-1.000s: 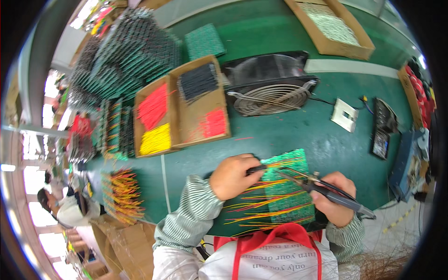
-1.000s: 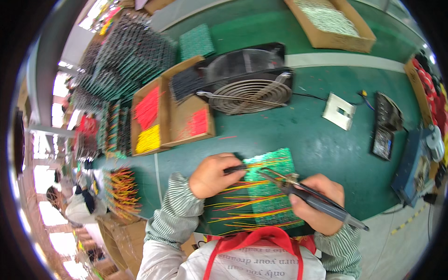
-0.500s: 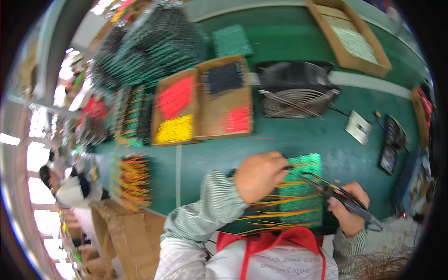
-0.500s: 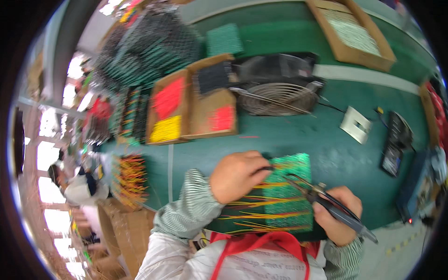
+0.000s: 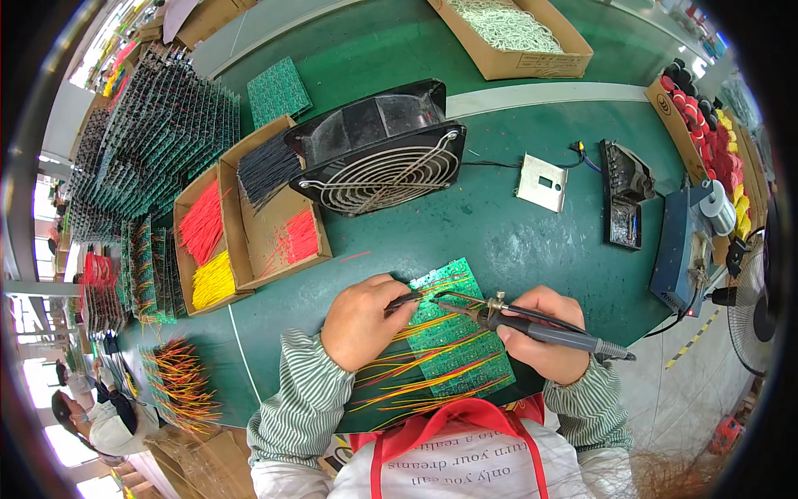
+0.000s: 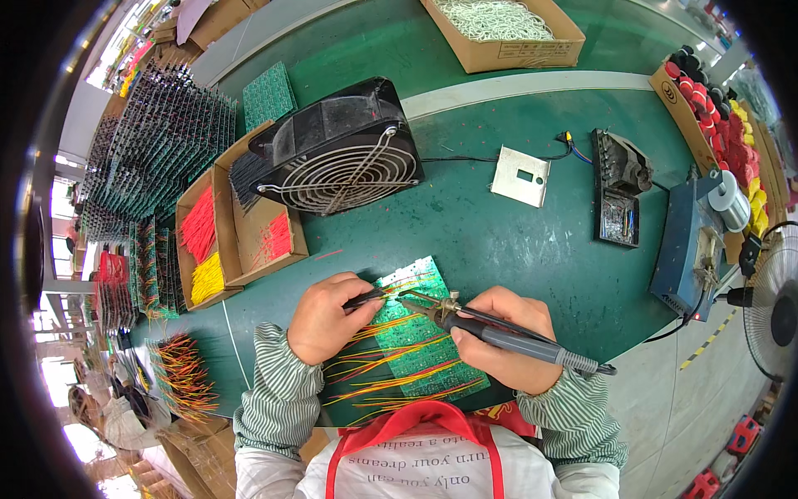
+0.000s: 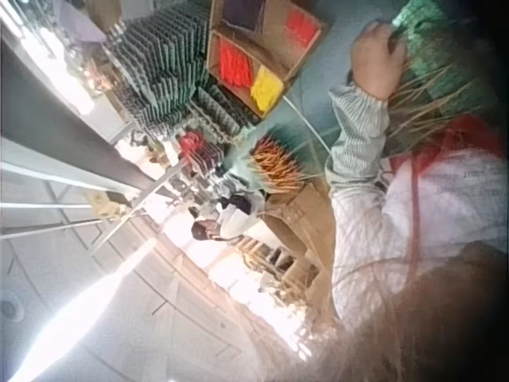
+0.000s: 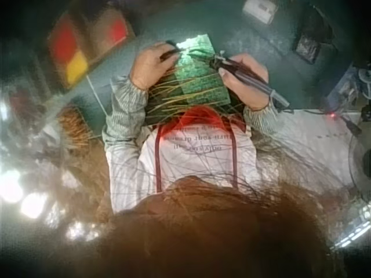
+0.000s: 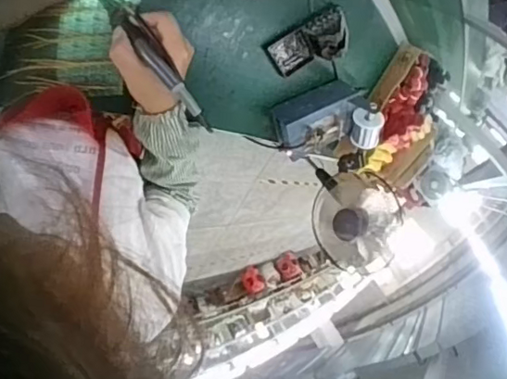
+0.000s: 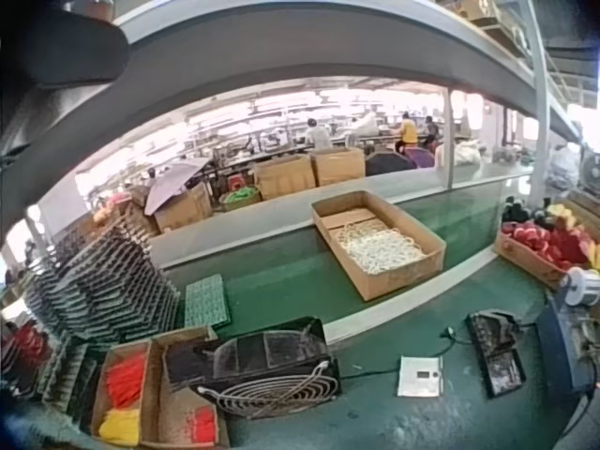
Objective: The person solders wires onto a circuit board using a soldering iron while positioning them by hand.
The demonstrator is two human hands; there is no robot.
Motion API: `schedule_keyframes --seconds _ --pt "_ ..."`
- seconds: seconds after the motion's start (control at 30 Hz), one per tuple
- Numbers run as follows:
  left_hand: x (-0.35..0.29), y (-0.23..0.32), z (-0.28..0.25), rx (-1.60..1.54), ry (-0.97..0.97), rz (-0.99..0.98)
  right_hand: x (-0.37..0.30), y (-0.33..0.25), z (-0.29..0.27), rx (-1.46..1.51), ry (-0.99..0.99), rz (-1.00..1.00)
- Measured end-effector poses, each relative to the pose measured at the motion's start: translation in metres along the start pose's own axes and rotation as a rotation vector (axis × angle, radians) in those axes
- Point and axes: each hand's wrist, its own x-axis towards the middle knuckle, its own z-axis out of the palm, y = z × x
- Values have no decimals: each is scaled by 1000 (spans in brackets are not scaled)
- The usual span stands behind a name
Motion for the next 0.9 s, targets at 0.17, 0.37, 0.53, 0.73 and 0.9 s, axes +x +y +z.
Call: schedule_keyframes --seconds 0.17,0.37,0.53,0.73,0.9 --pt "3 0 -1 -7 -20 -7 2 2 3 23 0 10" --pt "2 -1 -1 -6 -21 -16 4 2 1 11 -18 12" --pt "3 3 -5 0 -50 -46 0 -1 -4 17 13 2" --pt "-2 7 -34 428 421 -18 -3 2 -14 -3 40 9" --pt "6 26 -6 162 161 102 -5 7 -14 -9 84 32"
